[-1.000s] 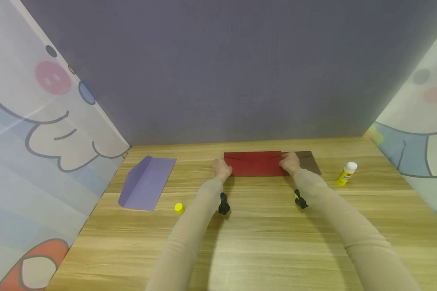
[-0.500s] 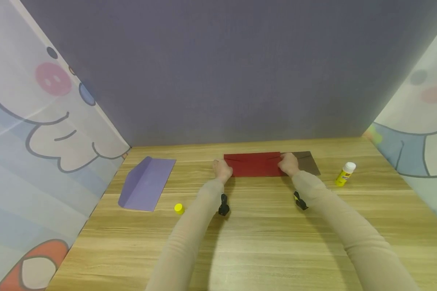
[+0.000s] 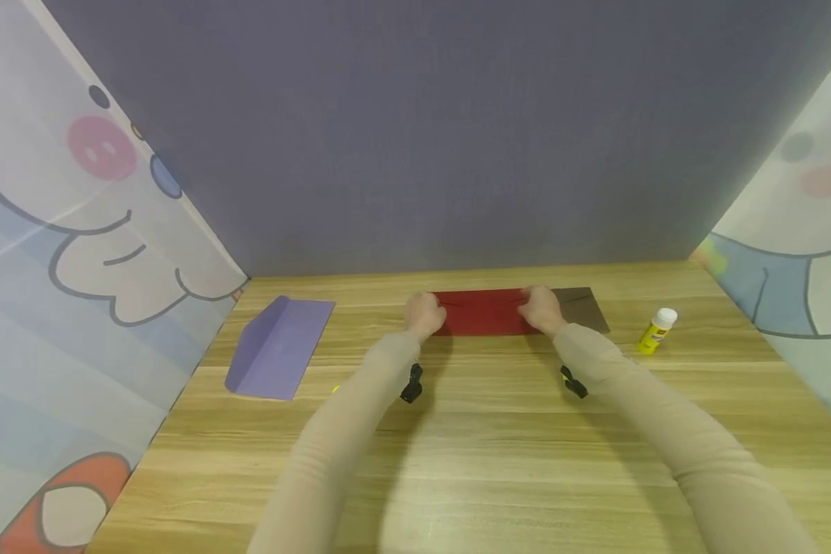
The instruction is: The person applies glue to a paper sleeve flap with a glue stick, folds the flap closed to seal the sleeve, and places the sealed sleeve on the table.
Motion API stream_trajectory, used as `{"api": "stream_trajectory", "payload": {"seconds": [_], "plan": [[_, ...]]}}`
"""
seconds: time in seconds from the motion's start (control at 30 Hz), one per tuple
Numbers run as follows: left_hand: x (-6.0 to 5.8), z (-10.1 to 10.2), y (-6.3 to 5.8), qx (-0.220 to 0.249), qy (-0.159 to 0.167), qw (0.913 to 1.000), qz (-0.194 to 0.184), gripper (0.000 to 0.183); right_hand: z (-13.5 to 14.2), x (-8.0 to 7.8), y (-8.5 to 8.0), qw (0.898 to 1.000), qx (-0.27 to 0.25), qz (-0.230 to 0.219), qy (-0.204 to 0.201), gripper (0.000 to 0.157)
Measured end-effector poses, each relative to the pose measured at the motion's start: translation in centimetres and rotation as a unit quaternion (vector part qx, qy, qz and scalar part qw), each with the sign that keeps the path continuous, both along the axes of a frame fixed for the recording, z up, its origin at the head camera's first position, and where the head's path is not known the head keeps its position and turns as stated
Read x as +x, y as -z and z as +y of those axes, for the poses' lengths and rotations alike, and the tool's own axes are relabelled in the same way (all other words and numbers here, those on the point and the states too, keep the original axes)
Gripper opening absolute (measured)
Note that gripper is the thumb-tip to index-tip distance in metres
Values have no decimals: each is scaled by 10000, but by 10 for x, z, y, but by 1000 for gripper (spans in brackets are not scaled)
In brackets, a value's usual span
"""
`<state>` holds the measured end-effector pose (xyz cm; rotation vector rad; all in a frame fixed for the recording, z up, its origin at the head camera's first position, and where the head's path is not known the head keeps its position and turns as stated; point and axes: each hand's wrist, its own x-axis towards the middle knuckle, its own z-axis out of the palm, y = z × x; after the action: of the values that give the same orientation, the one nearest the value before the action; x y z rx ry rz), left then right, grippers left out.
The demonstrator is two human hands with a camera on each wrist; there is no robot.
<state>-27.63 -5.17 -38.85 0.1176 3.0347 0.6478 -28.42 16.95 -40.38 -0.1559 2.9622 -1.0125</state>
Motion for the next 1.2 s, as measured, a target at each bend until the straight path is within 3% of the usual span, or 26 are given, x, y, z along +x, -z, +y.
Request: {"api": "stream_trajectory", "payload": {"seconds": [0.27, 0.43, 0.53, 0.7, 0.87, 1.2], "plan": [[6, -8, -25, -119, 504, 9986, -104, 40, -13, 11, -10, 9993, -87, 160, -315, 38], [17, -17, -44, -100, 794, 9966, -170, 20, -21, 17, -16, 9984, -209, 176, -485, 38], [23, -26, -51, 80, 864, 9955, -383, 26, -24, 21, -18, 9979, -275, 142, -571, 38], [33, -45, -58, 386, 870, 9935, -627, 32, -28, 30, -23, 9961, -417, -114, -763, 38], [42, -67, -66, 468, 837, 9938, -563, 32, -30, 43, -25, 9943, -411, -44, -986, 37], [65, -130, -68, 828, 468, 9954, -118, 35, -28, 68, -16, 9876, -282, 334, -1510, 33]]}}
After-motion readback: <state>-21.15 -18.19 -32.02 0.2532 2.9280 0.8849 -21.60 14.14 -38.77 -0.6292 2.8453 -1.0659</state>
